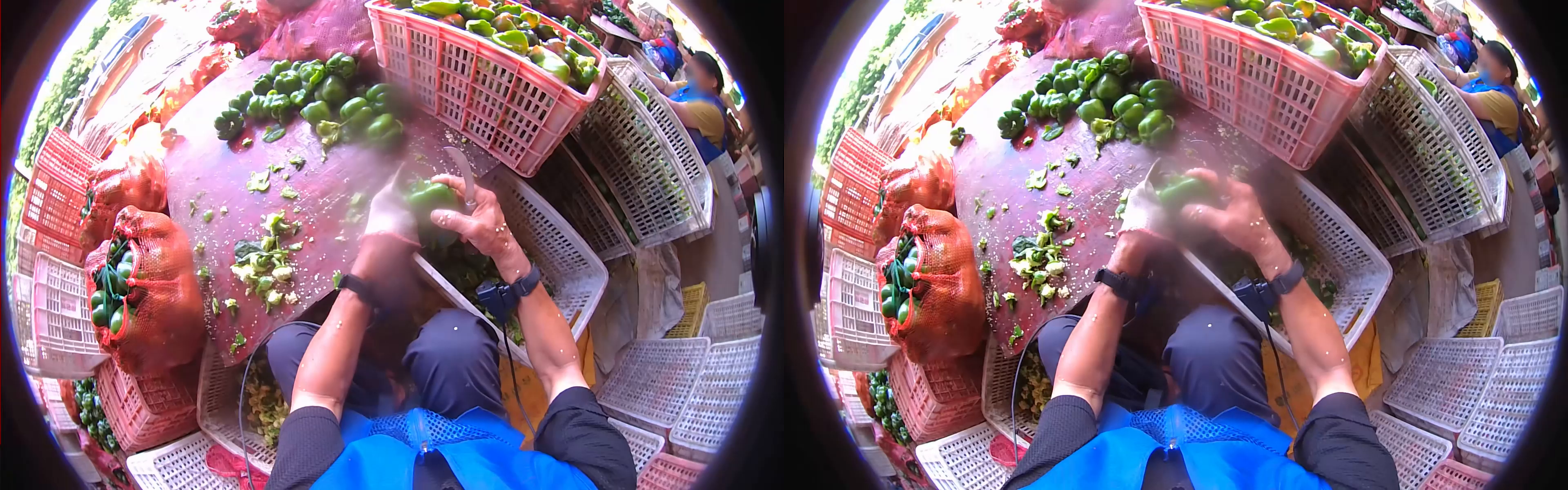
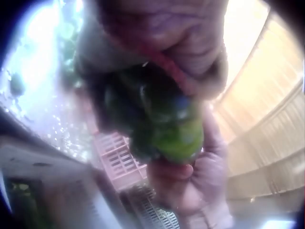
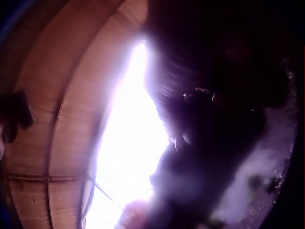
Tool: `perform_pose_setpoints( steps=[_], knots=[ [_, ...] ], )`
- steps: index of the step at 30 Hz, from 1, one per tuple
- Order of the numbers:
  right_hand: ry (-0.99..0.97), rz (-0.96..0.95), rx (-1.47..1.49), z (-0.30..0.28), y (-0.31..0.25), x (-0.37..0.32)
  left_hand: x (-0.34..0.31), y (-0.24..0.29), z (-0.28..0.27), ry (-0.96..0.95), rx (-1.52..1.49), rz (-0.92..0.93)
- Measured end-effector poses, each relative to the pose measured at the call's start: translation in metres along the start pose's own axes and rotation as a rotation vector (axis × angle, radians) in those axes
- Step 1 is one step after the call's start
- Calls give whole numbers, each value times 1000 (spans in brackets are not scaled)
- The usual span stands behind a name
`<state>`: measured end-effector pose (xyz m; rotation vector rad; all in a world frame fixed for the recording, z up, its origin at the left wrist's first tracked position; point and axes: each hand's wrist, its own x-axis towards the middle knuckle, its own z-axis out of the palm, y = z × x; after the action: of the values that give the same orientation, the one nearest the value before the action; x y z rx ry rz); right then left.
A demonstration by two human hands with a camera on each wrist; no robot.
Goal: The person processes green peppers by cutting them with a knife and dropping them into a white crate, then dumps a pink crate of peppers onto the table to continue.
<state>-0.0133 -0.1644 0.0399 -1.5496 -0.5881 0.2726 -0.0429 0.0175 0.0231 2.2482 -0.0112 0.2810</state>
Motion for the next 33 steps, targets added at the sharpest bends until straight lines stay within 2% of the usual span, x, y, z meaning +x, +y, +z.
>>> perform_pose_setpoints(
  steps=[2,4,6,8,12,14,15,16,17,19,20,21,22,23,24,25,27,28,29,31,32,33],
  knots=[
    [22,46,-4,-5,4,0,5,-8,7,-17,-417,-240],
    [77,237,124,-12,10,-3,8,-21,16,-55,-520,-273],
    [92,225,100,-11,16,-3,8,-30,26,-90,-620,-306],
    [110,213,77,-12,23,-6,7,-12,22,4,-885,-550],
    [133,236,270,-15,43,-10,10,-3,21,-47,-719,-619],
    [169,234,355,-15,53,-12,10,-7,24,-49,-985,-641],
    [202,232,476,-15,59,-13,11,-7,28,-50,-983,-644],
    [236,230,596,-13,55,-15,14,-2,32,15,-1125,-743],
    [239,231,596,-9,52,-15,18,3,35,83,-1266,-838],
    [508,292,797,0,42,-14,27,-1,43,140,-1288,-810],
    [510,293,797,-1,43,-18,28,-3,46,202,-1310,-785],
    [505,221,781,-4,43,-23,26,-6,49,200,-1311,-786],
    [501,148,764,-7,44,-25,24,6,41,169,-1107,-650],
    [508,152,761,-7,46,-28,20,13,38,134,-905,-519],
    [614,183,749,-7,51,-30,37,-71,93,253,-661,-314],
    [717,210,736,-7,55,-30,37,-56,86,250,-664,-313],
    [690,183,728,-13,61,-40,35,-7,60,177,-1124,-580],
    [732,131,678,-13,60,-44,30,-11,69,189,-390,-288],
    [773,77,627,-12,58,-48,25,5,61,185,-390,-292],
    [807,73,512,-16,58,-57,20,33,49,221,43,-32],
    [778,67,392,-19,64,-63,26,32,56,286,-160,-272],
    [746,59,274,-22,68,-69,28,28,59,280,-165,-276]
  ],
)
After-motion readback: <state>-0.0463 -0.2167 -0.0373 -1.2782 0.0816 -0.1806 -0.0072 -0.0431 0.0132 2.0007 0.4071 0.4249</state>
